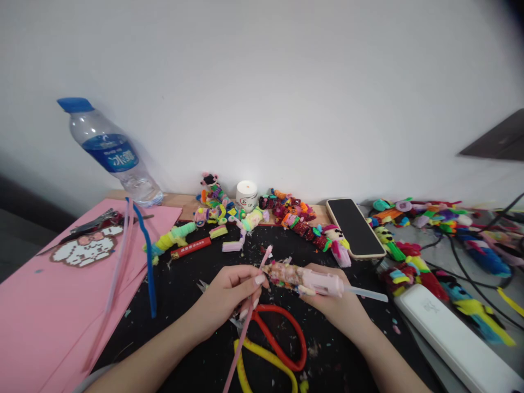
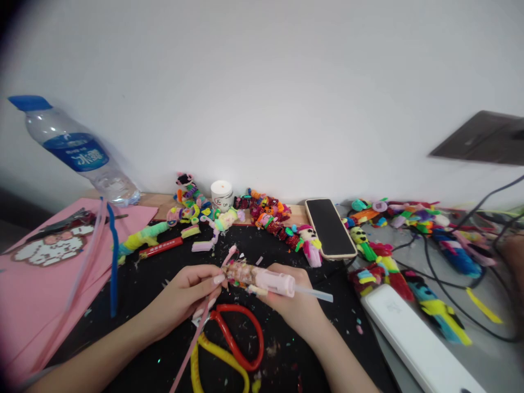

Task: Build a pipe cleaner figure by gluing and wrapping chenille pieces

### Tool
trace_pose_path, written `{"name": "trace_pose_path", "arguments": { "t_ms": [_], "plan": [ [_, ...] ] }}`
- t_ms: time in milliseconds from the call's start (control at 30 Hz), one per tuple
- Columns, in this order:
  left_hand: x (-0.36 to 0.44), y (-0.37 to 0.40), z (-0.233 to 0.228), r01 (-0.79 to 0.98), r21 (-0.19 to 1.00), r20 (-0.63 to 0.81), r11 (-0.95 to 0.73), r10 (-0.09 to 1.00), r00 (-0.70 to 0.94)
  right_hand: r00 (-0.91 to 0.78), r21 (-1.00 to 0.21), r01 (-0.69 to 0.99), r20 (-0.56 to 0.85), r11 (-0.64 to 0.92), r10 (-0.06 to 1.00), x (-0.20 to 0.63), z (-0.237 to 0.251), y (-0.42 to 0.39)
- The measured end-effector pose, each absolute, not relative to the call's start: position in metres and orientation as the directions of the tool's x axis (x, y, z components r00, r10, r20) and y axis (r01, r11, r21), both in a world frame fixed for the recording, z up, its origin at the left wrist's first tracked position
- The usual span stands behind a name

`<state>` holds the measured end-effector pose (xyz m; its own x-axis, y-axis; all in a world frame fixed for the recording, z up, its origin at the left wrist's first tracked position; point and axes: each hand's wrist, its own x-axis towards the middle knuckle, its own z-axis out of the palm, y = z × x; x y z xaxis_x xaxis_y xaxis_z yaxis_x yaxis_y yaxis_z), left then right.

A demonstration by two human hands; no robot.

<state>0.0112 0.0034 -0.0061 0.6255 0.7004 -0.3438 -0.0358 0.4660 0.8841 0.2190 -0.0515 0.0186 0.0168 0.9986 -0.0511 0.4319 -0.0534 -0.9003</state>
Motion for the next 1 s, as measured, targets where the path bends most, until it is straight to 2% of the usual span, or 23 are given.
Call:
{"name": "trace_pose_path", "arguments": {
  "t_ms": [367,700,1000],
  "plan": [
    [0.011,0.004,-0.004,-0.022,0.891,-0.335,0.454,0.69,0.641,0.091,-0.837,0.546,0.029,-0.025,0.995,0.225,0.006,-0.051],
    [0.011,0.004,-0.004,-0.01,0.89,-0.345,0.456,0.688,0.639,0.079,-0.853,0.518,-0.02,-0.058,0.997,0.219,0.015,-0.051],
    [0.011,0.004,-0.004,-0.045,0.886,-0.332,0.462,0.698,0.634,0.138,-0.825,0.565,0.065,-0.025,0.988,0.22,0.014,-0.051]
  ]
}}
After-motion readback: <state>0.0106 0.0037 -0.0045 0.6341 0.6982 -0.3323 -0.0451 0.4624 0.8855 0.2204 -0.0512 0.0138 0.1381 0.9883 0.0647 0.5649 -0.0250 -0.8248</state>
